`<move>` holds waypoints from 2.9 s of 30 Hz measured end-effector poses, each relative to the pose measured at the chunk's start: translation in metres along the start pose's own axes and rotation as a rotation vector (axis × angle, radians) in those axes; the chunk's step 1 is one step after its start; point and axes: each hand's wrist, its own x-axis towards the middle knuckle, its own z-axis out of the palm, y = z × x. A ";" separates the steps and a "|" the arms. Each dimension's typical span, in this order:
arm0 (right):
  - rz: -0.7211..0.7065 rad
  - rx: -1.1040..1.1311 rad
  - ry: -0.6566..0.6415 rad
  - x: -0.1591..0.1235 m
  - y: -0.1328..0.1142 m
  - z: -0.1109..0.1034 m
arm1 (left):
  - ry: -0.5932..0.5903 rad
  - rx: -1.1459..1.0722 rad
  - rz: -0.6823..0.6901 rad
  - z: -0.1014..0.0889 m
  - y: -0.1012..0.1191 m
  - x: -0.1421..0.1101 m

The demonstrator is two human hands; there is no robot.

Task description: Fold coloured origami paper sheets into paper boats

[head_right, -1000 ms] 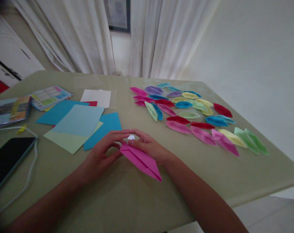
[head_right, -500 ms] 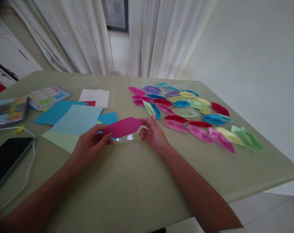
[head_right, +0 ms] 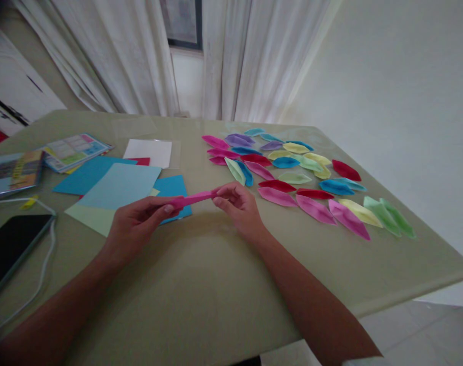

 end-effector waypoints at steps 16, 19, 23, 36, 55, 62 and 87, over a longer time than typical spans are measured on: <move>-0.069 -0.109 -0.005 -0.001 0.000 0.000 | -0.027 0.246 0.188 -0.005 -0.007 0.003; -0.108 -0.172 -0.018 -0.002 0.000 -0.001 | -0.040 0.279 0.219 -0.005 -0.009 0.003; -0.154 -0.254 -0.030 -0.002 0.001 -0.003 | -0.042 0.294 0.298 -0.004 -0.011 0.004; -0.262 -0.496 -0.118 -0.003 0.000 -0.004 | 0.011 0.392 0.405 -0.005 -0.005 0.003; -0.263 -0.515 -0.244 -0.005 -0.003 -0.004 | -0.051 0.376 0.483 -0.007 -0.003 0.001; -0.295 -0.506 -0.195 -0.004 -0.008 -0.004 | -0.091 0.396 0.563 -0.008 -0.009 0.003; -0.450 -0.557 -0.109 -0.013 -0.011 0.003 | 0.090 0.458 0.577 0.004 0.000 -0.008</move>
